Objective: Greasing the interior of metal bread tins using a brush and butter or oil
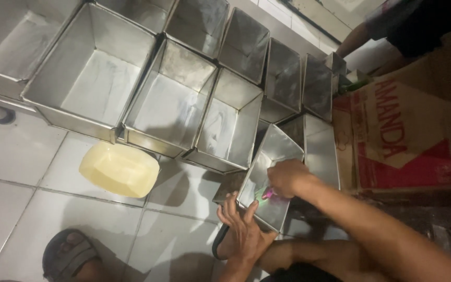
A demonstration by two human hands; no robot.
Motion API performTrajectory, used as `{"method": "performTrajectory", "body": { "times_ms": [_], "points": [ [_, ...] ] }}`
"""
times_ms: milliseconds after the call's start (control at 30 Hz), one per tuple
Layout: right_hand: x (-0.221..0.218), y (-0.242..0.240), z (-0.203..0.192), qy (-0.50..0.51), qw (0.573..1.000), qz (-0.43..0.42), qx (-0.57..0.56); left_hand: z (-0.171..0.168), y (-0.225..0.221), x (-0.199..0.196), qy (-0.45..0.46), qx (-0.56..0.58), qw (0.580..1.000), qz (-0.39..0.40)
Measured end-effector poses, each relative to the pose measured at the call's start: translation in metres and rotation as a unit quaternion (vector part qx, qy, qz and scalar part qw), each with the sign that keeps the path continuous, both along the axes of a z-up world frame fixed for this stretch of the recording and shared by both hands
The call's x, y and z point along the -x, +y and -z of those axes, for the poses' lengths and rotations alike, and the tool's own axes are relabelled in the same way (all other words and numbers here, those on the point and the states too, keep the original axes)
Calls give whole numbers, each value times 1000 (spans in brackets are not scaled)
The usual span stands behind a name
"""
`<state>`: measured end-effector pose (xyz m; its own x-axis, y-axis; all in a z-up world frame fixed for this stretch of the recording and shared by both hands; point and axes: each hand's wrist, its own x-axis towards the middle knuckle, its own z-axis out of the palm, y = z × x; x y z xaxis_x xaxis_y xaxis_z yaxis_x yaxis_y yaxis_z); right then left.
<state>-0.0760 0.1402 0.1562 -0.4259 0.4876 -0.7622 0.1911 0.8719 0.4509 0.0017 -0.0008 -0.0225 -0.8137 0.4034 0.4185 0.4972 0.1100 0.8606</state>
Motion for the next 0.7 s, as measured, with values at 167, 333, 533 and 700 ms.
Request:
{"method": "performTrajectory", "body": {
  "times_ms": [167,333,533,700],
  "points": [
    [25,-33,-73,-130,987,80,44,2,2,-1,-25,19,999,27],
    [22,-19,-61,-105,993,35,44,3,1,-5,-8,15,1000,3],
    [-13,3,-15,-99,987,2,126,1,6,1,11,22,1000,0],
    [-8,14,-63,-21,980,145,134,-4,8,-1,-15,-27,999,-13]
  ]
}}
